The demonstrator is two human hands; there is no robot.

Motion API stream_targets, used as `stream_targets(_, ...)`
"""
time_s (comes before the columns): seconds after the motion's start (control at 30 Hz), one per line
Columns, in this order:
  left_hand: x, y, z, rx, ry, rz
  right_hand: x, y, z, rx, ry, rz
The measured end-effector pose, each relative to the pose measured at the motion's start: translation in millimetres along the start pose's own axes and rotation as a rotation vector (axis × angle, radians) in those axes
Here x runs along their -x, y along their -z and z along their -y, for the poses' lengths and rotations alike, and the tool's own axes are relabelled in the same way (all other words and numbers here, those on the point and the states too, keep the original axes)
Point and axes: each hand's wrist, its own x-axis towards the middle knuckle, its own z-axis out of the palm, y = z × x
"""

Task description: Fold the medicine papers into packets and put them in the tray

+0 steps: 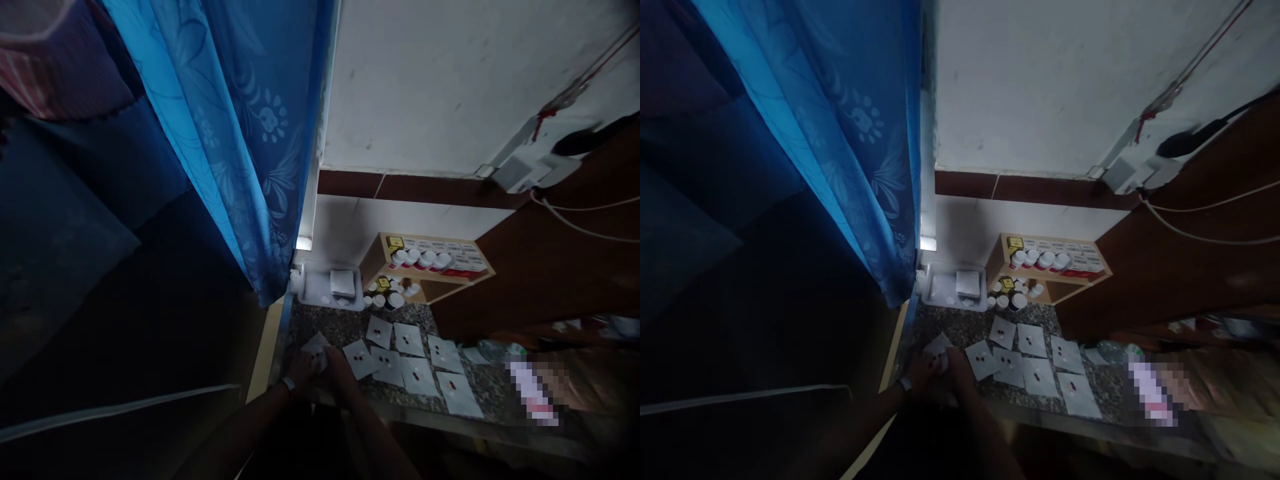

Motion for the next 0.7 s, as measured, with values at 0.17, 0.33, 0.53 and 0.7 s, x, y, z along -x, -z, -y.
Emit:
stream_targets(0.17, -13, 2.0, 0, -0.015, 0.005, -0.004, 9, -12, -14, -0.019, 0.046, 0.033)
stream_targets(0.33, -13, -10.2, 8, -0.015, -0.034, -0.089, 10, -9, -10, -0.04, 0.049, 0.01)
stream_targets(0.53, -2, -28.7, 16, -0.002, -0.05, -0.146, 13, -8, -9, -0.028, 0.068, 0.005)
stream_targets(0.7, -7, -24.3, 8, -0.021, -0.004, -0.08, 13, -11, -9, 0.012, 0.087, -0.016)
